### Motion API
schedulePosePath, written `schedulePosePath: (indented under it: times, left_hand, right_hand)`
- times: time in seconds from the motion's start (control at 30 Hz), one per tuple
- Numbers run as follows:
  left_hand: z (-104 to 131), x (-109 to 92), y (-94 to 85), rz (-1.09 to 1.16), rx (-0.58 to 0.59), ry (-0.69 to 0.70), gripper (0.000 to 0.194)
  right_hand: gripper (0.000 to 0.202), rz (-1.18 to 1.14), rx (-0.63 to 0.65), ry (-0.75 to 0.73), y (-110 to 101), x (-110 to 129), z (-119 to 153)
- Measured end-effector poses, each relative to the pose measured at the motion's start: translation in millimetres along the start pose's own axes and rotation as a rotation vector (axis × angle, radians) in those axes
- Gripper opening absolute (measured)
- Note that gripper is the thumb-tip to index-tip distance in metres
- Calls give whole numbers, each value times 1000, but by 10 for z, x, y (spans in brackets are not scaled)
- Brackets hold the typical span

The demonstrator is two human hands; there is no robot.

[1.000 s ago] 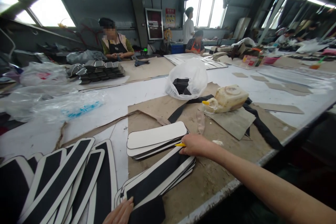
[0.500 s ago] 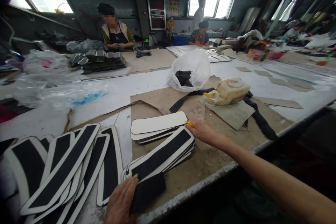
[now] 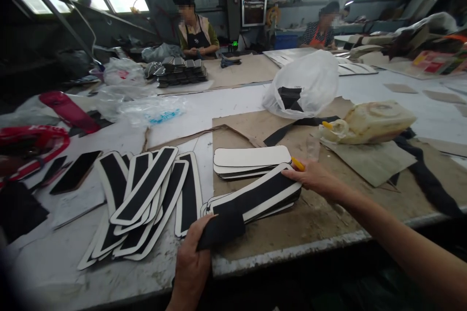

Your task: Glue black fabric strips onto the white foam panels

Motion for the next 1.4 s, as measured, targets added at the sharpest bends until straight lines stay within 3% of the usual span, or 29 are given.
schedulePosePath:
  times: [0.07,0.13,0.2,0.27,0.43,0.53,0.73,0.83,1.0,1.17,1.3,1.4]
  left_hand:
    - [-21,154,-142,268,-122,-346,22]
    - [18,231,-248,596,-276,-599,19]
    - [34,210,-270,854,-336,-727,23]
    - [35,164,-248,975,-304,-791,27]
    - [81,90,-120,873,-82,-805,36]
    - [139,60,-78,734,-18,-848,42]
    - [169,-118,-153,687,-53,-888,38]
    - [173,-187,-188,697,-62,-878,38]
    - [195,-169,-228,644,-81,-906,38]
    - [204,-157,-253,578,-117,-928,32]
    - [202,-197,-194,648,-71,-915,35]
    - [213,-204,-158,706,-39,-932,35]
  right_hand:
    - [42,-96,0,26,-16,-32,36]
    - [43,-161,-28,25,-70,-45,82]
    - [42,-207,-62,5,-133,-35,132]
    - [40,-260,-70,0,-165,-17,184]
    - [38,-366,-53,12,-134,93,308]
    - [39,-377,-43,-2,-85,186,373]
    - [39,-396,4,-86,-13,304,448]
    - [39,-431,59,-43,46,257,478]
    - [45,-569,113,-62,90,279,537]
    - [45,-546,60,-63,14,293,589]
    - [37,-447,56,-30,-18,263,639]
    - [33,-497,72,1,-14,213,676]
Point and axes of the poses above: each hand's wrist, its own z-axis away from the middle knuckle, its own y-axis out of the palm, x = y × z, the point moved 8 cm from there along -z, towards the middle knuckle, and after that the axes turned 7 degrees about -y, right-handed, at the moved point
